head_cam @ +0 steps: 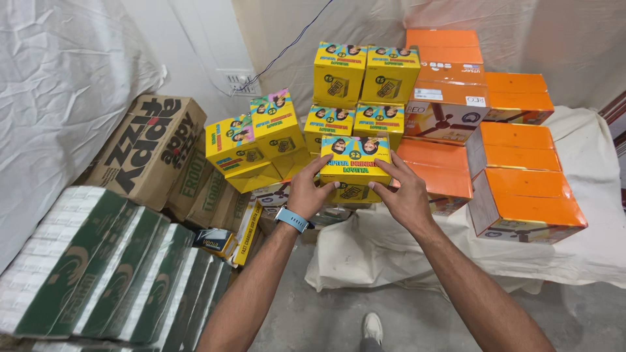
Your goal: The person repeatedly picks up small yellow boxes from a pile and stacks them on top of other boxes in a storage area. The hands move between two locations, lifting boxes and placing them in a growing stack.
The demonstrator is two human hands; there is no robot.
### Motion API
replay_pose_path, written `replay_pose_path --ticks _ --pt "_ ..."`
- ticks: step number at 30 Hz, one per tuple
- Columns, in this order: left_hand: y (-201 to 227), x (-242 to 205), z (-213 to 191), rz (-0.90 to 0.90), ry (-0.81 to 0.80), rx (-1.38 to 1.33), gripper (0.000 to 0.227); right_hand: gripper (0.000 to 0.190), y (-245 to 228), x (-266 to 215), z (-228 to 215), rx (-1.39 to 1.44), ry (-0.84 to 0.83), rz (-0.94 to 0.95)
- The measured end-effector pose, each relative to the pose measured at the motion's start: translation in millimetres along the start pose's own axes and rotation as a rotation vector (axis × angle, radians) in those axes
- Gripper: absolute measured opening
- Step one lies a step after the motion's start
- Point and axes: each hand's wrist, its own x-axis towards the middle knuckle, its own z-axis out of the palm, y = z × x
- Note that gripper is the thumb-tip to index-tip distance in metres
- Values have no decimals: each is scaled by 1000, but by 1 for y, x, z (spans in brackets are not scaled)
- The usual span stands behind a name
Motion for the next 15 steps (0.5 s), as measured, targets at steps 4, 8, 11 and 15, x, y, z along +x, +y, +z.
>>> replay_pose_path --ticks 4,8,11,15 --pt "11 55 25 31 19 -11 67 52 23 51 -21 36 14 -7" --pt "4 111 56 54 52 54 61 53 50 101 -45 25 21 -11" --pt "6 143 77 47 79 75 58 52 66 133 -59 9 17 -10" --pt "7 174 99 28 119 52 57 50 89 172 -72 -20 6 -67"
